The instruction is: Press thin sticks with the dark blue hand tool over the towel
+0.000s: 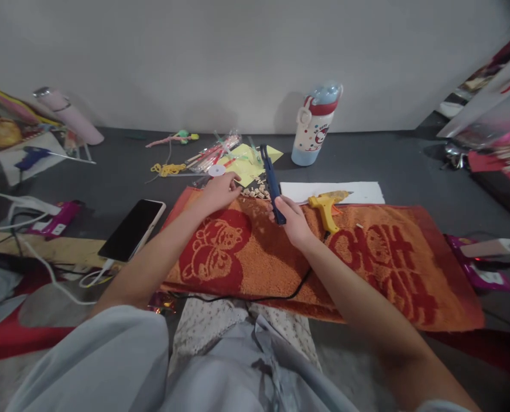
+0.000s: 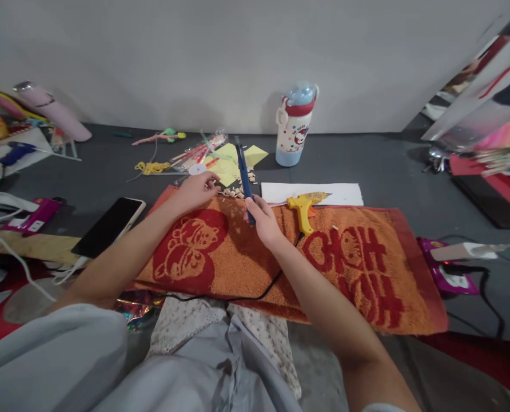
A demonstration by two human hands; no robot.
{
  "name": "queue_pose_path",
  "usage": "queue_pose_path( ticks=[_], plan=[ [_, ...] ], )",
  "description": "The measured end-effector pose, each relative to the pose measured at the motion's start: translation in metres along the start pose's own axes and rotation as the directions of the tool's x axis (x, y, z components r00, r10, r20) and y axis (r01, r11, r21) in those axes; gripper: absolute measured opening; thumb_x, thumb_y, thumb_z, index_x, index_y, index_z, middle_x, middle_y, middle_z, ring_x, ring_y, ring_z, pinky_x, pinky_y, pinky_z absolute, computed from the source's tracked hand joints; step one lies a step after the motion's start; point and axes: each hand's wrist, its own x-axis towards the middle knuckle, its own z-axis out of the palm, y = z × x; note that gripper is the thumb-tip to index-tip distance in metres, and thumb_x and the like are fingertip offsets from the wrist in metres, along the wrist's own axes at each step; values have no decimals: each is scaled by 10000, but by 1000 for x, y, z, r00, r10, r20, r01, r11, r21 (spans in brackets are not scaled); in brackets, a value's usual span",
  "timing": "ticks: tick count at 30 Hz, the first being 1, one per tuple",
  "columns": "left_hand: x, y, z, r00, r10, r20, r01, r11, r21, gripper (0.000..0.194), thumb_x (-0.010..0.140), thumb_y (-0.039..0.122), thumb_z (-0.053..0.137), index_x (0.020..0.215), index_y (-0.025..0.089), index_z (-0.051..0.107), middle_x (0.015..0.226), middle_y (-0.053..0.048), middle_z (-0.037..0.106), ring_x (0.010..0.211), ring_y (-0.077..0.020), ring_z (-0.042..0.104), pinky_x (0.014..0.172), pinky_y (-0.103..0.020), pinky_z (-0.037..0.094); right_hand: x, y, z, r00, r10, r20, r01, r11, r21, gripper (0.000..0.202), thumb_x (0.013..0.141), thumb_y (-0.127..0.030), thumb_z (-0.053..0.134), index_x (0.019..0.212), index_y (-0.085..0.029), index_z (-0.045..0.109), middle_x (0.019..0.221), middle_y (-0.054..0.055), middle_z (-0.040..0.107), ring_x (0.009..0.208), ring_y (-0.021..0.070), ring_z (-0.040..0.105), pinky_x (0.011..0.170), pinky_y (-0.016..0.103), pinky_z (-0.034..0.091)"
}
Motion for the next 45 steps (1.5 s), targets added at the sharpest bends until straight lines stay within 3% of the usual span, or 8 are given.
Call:
queue_pose_path(
  ticks=[7,13,22,32,34,37,40,45],
  plan=[
    [-10,-30,-10,987,-150,-54,159,959,234,232,851,264,506,929,156,695,973,-146,703,894,-269,617,792,-320,422,1,3,-2,999,26,46,-30,995,92,452,691,-643,687,733,-219,537,675,-28,552,524,102,482,499,258,407],
    [-20,-31,-13,974,-220,-49,222,898,380,297,887,286,436,997,170,686,1063,-167,689,959,-306,633,807,-367,450,0,1,-6,985,112,133,-133,978,158,447,690,-642,673,777,-218,562,641,-18,599,525,121,527,497,257,429],
    [-32,-25,-6,967,-250,-45,244,866,436,361,899,240,393,1109,90,646,1164,-249,612,1070,-366,604,890,-433,448,-1,-1,-12,954,207,218,-248,951,185,460,726,-672,560,729,-213,587,658,29,658,571,156,587,546,279,480],
    [-41,-25,-5,962,-250,-105,271,895,355,326,900,224,411,1130,114,613,1238,-226,535,1134,-356,562,934,-425,413,-1,0,-13,953,201,228,-243,955,172,490,725,-707,545,715,-219,586,683,47,682,662,195,640,572,303,492],
    [-40,-26,-6,958,-256,-132,281,930,238,253,871,231,481,1047,130,631,1205,-205,564,1118,-345,562,928,-411,405,-2,2,-13,954,196,226,-237,957,170,491,718,-707,559,735,-218,593,675,39,682,654,193,643,566,300,491],
    [-35,-28,-6,943,-292,-157,281,955,-93,81,795,219,600,833,153,629,1016,-150,644,1028,-295,573,874,-354,409,-2,3,-12,956,189,224,-229,959,168,474,719,-687,579,766,-216,600,673,31,683,643,188,643,558,296,494],
    [-28,-26,0,945,-306,-116,253,908,-334,114,793,241,611,717,159,589,813,-90,654,781,-188,577,701,-272,417,-3,4,-10,958,181,222,-221,961,167,455,717,-662,600,787,-212,600,688,29,686,647,181,643,552,288,493],
    [-19,-16,10,964,-264,-12,193,735,-650,176,837,315,556,755,161,535,705,-14,594,474,-55,396,455,-195,284,-4,4,-7,963,164,215,-200,967,158,447,697,-637,643,831,-217,575,674,9,657,599,161,612,541,281,481]
  ],
)
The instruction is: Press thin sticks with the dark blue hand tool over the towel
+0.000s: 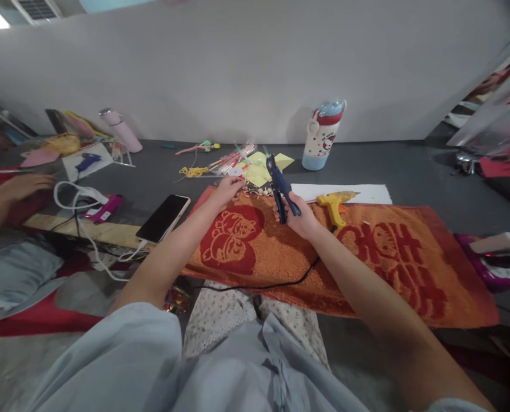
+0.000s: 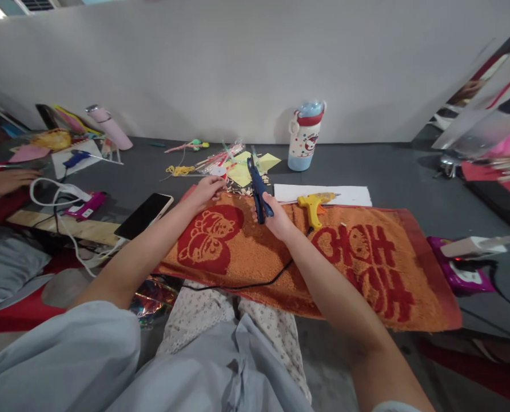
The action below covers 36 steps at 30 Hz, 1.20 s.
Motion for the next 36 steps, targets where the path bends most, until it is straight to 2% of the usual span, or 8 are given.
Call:
queue_pose_path(
  ticks=[3,6,8,20,24,27,31,36],
  plan=[
    [1,5,5,999,20,47,-9,976,-217,192,812,330,589,769,169,494,695,20,548,459,-28,371,424,-168,244,-1,0,2,1000,-15,-2,15,1000,-24,441,699,-632,648,838,-221,567,668,-5,638,564,151,586,540,289,480],
    [4,12,6,995,46,89,11,836,-548,220,740,295,665,750,169,485,633,50,500,436,-20,352,402,-163,227,-1,0,4,999,-36,-4,35,998,-52,449,702,-634,645,850,-217,566,690,-1,639,572,151,584,549,292,478],
    [8,16,5,993,51,105,27,774,-633,210,721,270,672,744,166,491,610,56,495,425,-21,351,391,-163,223,0,1,5,999,-45,-10,44,996,-77,468,693,-647,647,846,-212,568,696,6,640,575,154,580,550,295,475],
    [11,18,6,979,0,206,143,719,-680,156,727,245,661,761,126,565,562,60,464,409,-12,303,381,-157,214,-3,-5,-3,991,-134,-15,119,922,-369,482,714,-668,659,834,-201,646,748,21,629,682,171,572,683,322,477],
    [11,14,6,970,-20,241,194,660,-726,199,709,269,699,743,123,569,568,60,448,426,-10,323,379,-137,220,-8,-6,-5,985,-165,-60,109,844,-525,670,702,-675,668,1178,-210,592,1109,93,673,985,265,623,922,428,477],
    [9,12,5,967,-17,255,203,657,-726,246,684,301,743,761,124,590,579,58,467,427,-7,340,379,-134,237,-11,-4,-6,984,-167,-54,100,786,-610,763,726,-666,655,1311,-193,530,1370,137,564,1263,327,511,1098,484,357],
    [5,11,5,979,-13,205,156,697,-700,292,656,340,781,694,140,570,564,48,511,413,-13,357,376,-148,260,-13,-3,-9,984,-154,-85,65,766,-640,798,739,-676,636,1363,-196,503,1455,140,496,1362,346,427,1157,514,287],
    [4,9,6,996,30,81,27,781,-625,303,650,382,791,694,156,595,538,43,541,399,-23,358,368,-160,269,-15,-5,-10,985,-153,-75,75,784,-617,761,774,-640,626,1386,-211,487,1416,129,537,1311,339,490,1128,526,343]
  ],
)
